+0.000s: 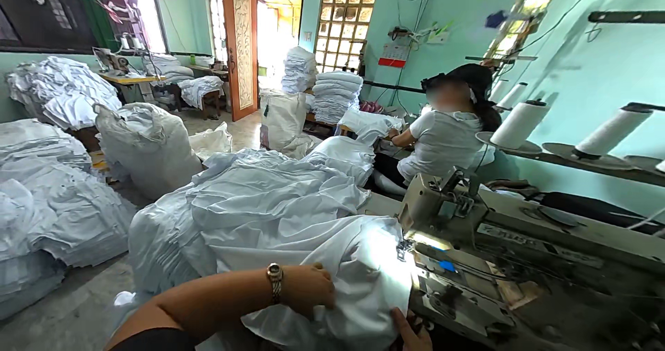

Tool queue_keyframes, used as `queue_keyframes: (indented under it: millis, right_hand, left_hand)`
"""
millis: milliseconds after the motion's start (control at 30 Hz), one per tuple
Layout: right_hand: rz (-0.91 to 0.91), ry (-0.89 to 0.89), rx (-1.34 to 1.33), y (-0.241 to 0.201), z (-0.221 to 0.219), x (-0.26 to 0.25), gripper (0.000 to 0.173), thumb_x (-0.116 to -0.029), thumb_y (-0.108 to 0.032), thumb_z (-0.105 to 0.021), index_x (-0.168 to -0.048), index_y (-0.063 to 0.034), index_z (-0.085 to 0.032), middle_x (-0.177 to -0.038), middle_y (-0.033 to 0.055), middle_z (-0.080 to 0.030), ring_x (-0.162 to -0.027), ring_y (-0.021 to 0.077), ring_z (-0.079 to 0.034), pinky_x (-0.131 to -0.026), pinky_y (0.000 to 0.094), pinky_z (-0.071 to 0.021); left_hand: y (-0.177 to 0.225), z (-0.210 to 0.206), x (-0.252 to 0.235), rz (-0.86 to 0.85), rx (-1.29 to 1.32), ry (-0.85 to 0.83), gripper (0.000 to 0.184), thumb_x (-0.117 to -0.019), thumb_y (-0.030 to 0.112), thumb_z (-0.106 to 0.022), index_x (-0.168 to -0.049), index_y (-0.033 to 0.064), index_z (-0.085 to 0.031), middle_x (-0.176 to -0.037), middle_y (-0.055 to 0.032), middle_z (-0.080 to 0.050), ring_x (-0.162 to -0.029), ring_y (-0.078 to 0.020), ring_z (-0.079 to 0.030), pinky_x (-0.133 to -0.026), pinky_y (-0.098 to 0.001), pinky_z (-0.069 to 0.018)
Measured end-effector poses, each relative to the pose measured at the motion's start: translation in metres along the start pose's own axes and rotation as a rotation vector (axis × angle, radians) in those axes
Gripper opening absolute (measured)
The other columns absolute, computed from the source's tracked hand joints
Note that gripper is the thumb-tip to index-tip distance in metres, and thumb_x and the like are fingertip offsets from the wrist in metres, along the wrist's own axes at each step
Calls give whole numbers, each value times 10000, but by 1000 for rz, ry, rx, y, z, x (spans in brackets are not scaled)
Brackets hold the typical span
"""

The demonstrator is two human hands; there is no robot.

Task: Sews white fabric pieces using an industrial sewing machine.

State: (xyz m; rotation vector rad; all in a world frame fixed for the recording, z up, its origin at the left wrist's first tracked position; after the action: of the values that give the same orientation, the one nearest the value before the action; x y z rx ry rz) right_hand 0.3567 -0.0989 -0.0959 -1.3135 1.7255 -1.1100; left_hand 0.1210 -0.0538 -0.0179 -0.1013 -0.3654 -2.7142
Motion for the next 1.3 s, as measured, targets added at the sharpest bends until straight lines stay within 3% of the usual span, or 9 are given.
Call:
queue_keyframes:
  millis: [167, 333, 433, 467, 633, 767, 933, 1133, 1300]
  right_hand:
    - [16, 9, 7, 0, -1, 0, 114, -974, 5, -611, -982, -99, -659, -774, -43, -732, -644, 46, -690, -621, 235, -603]
    - [106, 162, 290, -8, 5, 4, 163, -1053, -172, -549, -1003, -35, -622, -696, -60, -621, -531, -14, -563, -511, 180, -510]
    - [404, 194, 601, -20, 19, 8, 382, -1093, -189, -421, -1207, 106, -634, -1104, 154, -662, -926, 72, -642, -822, 249, -555]
    - [488, 182, 637, -26, 18, 9, 387, -1093, -182, -405, -1208, 103, -640, -1140, 178, -645, -945, 89, -635, -816, 245, -547]
    - [415, -605, 465, -31, -44, 45, 338, -1050, -368, -568, -1303, -168, -665, -1097, -91, -718, -790, -70, -616, -677, 149, -528]
    - [381, -749, 672, -14, -71, 59, 178, -919, -123, -740, -912, 53, -717, -773, 115, -699, -685, 127, -658, -677, 310, -571]
    - [192, -606, 725, 4, -59, 37, 145, -928, -113, -701, -980, 20, -729, -790, 88, -710, -680, 122, -666, -672, 313, -576]
    - [228, -632, 754, 4, -60, 37, 134, -927, -127, -715, -963, 0, -736, -807, 80, -706, -682, 103, -651, -669, 285, -566]
    - [518, -557, 805, -27, -53, 19, 173, -979, -115, -625, -1005, -13, -762, -903, 92, -736, -796, 134, -695, -750, 307, -592]
  left_hand:
    - [-1, -1, 11, 17, -175, -5, 76, -875, 119, -770, -911, 65, -732, -982, -151, -681, -1054, -382, -620, -993, -600, -449]
    - [16, 10, 11, -22, -192, -20, 111, -940, 145, -717, -1007, 57, -712, -985, -146, -698, -1054, -363, -652, -1082, -597, -413]
    - [30, 22, 20, -98, -70, 25, 122, -966, 134, -687, -1049, 46, -701, -939, -147, -709, -1010, -344, -681, -1127, -575, -390]
    - [34, 26, 22, -123, -1, 55, 111, -968, 113, -675, -1050, 40, -693, -903, -150, -705, -964, -338, -690, -1102, -564, -418]
    - [57, 70, 32, -194, 250, 229, 173, -1003, 23, -565, -1132, 25, -680, -1011, -159, -714, -908, -285, -717, -807, -470, -585]
    - [36, 93, 43, -94, 197, 235, 185, -950, 147, -725, -1110, 54, -724, -1033, -103, -737, -967, -224, -712, -888, -435, -578]
    - [-23, 63, 44, 223, -11, 17, 176, -984, 142, -662, -1087, 14, -723, -1044, -195, -691, -983, -378, -686, -854, -598, -541]
    - [-9, 35, 26, 232, 6, -110, 272, -912, 105, -741, -1174, 50, -691, -1083, -183, -717, -1017, -398, -694, -873, -638, -534]
    - [10, 74, 33, 209, -287, 0, 177, -939, -43, -599, -1058, 36, -703, -1007, -187, -684, -833, -386, -688, -689, -579, -554]
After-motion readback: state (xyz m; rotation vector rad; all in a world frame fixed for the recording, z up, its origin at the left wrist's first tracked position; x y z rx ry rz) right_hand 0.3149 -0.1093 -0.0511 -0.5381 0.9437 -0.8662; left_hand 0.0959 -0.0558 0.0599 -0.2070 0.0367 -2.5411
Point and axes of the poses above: each hand's wrist, its own x-axis away from the middle knuckle, its own z-axis out of the back of the hand, y = z × x, the point moved 4 cm from there along -x, towards the middle knuckle
